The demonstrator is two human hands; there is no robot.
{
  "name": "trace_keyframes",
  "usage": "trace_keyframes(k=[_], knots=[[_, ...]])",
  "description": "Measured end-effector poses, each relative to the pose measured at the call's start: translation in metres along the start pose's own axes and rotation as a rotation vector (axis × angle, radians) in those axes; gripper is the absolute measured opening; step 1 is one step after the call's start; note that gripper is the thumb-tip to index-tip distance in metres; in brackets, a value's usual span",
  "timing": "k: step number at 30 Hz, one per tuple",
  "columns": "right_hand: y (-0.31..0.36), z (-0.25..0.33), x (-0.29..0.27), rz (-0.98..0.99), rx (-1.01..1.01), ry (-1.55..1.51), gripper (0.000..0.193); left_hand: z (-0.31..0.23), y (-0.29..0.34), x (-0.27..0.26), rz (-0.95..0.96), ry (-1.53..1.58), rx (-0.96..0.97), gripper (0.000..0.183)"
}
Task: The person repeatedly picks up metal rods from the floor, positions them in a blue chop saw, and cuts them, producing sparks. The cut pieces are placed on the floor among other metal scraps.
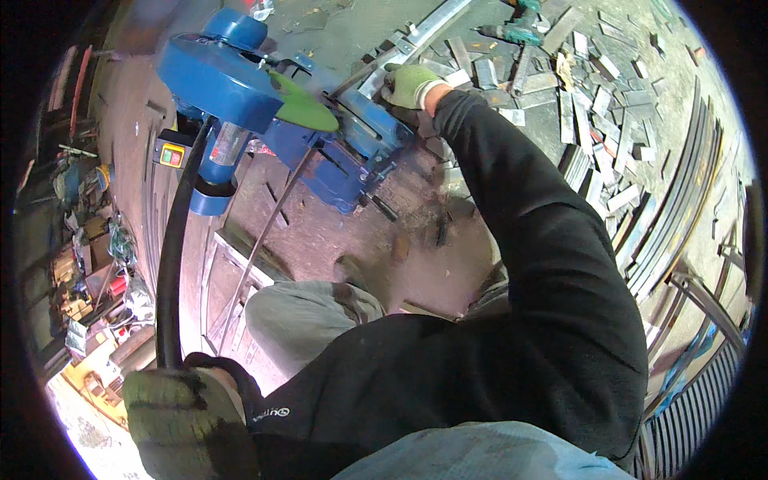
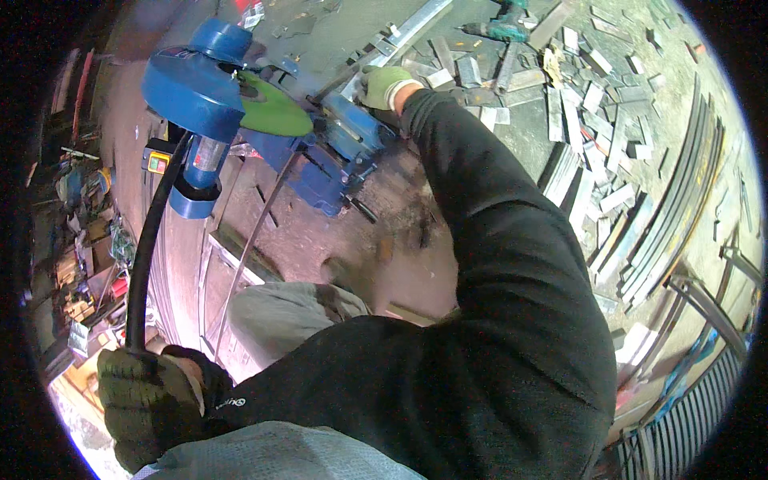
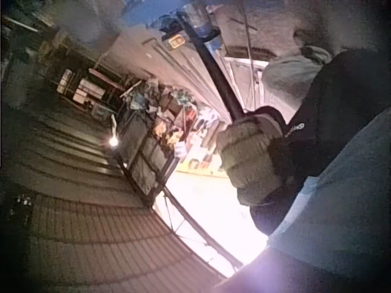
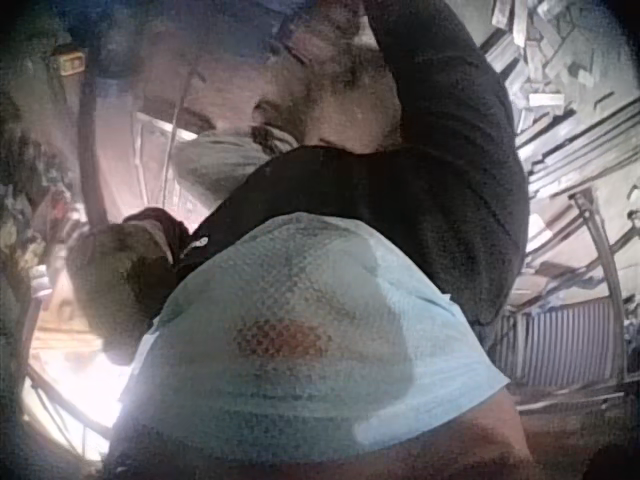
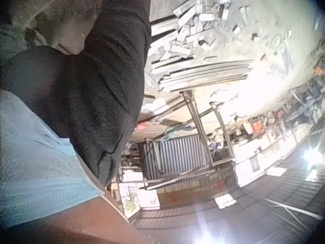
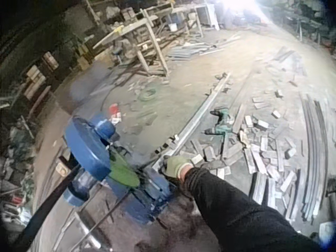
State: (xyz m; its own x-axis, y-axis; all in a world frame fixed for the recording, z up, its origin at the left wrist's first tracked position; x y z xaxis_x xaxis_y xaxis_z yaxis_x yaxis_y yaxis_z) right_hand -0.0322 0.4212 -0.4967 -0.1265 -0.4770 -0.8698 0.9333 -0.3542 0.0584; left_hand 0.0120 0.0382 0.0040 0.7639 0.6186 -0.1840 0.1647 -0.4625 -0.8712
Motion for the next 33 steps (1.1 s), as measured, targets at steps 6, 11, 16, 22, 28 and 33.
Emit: trace_keyframes(k=[6, 11, 16, 22, 28, 33], knots=[[-0.090, 0.017, 0.054, 0.044, -0.009, 0.097, 0.064, 0.009, -0.001, 0.001, -0.042, -0.103, -0.105, 0.040], [-0.123, 0.011, 0.073, 0.163, 0.089, 0.183, 0.046, 0.013, 0.002, -0.002, -0.067, -0.133, -0.140, 0.041], [-0.105, -0.001, 0.068, 0.110, 0.054, 0.195, 0.035, 0.005, -0.001, 0.001, -0.076, -0.148, -0.154, 0.042], [0.018, -0.065, 0.002, -0.070, 0.222, -0.321, 0.058, -0.002, 0.000, 0.006, -0.063, -0.146, -0.162, 0.043], [0.188, -0.093, -0.072, -0.114, 0.409, -0.724, 0.061, -0.012, -0.002, 0.018, -0.025, -0.142, -0.174, 0.045], [0.278, -0.079, -0.118, -0.296, 0.314, -0.904, 0.052, -0.014, -0.012, 0.018, 0.040, -0.305, 0.002, 0.041]])
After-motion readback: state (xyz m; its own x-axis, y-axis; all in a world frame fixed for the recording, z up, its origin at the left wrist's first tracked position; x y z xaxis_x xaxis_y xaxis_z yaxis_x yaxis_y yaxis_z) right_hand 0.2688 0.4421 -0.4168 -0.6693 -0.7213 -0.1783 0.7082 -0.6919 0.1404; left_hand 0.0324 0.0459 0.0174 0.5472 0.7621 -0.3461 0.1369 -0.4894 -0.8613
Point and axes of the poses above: each hand's wrist, its own y-axis away from the middle knuckle, its own x-axis out of the palm, z = x × y, the point moved 1 cm from there along -y, towards the middle knuckle, and after that the axes turned 4 degrees about y, right-handed, at the moved point
